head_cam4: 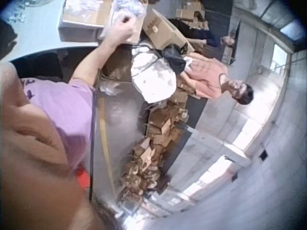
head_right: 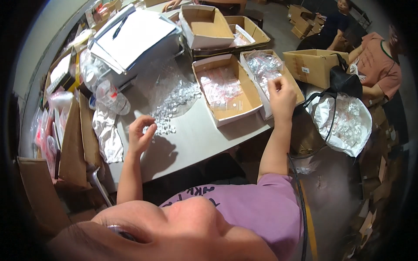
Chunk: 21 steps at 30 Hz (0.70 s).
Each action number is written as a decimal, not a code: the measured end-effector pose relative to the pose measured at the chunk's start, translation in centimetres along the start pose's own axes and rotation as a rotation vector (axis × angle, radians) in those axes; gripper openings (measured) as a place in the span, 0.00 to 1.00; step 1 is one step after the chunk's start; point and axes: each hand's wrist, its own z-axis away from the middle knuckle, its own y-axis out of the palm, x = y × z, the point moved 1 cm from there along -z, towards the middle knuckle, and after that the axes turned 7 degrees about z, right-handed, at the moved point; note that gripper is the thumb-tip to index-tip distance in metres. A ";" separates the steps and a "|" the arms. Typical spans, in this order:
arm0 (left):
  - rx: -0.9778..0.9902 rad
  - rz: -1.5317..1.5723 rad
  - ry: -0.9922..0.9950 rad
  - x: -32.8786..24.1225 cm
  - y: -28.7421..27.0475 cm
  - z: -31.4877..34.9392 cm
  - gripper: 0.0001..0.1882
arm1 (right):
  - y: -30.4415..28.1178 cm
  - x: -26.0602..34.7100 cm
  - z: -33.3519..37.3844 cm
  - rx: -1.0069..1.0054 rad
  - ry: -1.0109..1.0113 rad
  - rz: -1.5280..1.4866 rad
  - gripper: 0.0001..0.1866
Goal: The person sorts small white plastic components and places them into small clear plastic bags at a crowded workspace.
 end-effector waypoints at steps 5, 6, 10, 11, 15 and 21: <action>0.029 -0.011 -0.029 0.1 0.2 -0.4 0.12 | 2.2 -0.3 -0.4 0.223 -0.158 0.034 0.14; 0.036 -0.017 -0.045 0.2 0.2 -0.5 0.12 | 2.9 0.2 -0.6 0.383 -0.151 0.010 0.18; 0.055 0.032 -0.071 0.7 0.2 -0.5 0.13 | 7.4 1.8 -1.4 0.756 -0.420 0.268 0.23; 0.061 0.049 -0.065 0.7 0.2 -0.5 0.12 | 8.1 2.0 -1.3 0.760 -0.430 0.263 0.23; 0.056 0.061 -0.043 0.4 0.4 -0.4 0.12 | 11.2 1.4 -0.7 0.770 -0.563 0.354 0.17; 0.068 0.019 -0.028 0.1 0.2 -0.2 0.13 | 10.4 2.0 -1.3 0.940 -0.435 0.285 0.09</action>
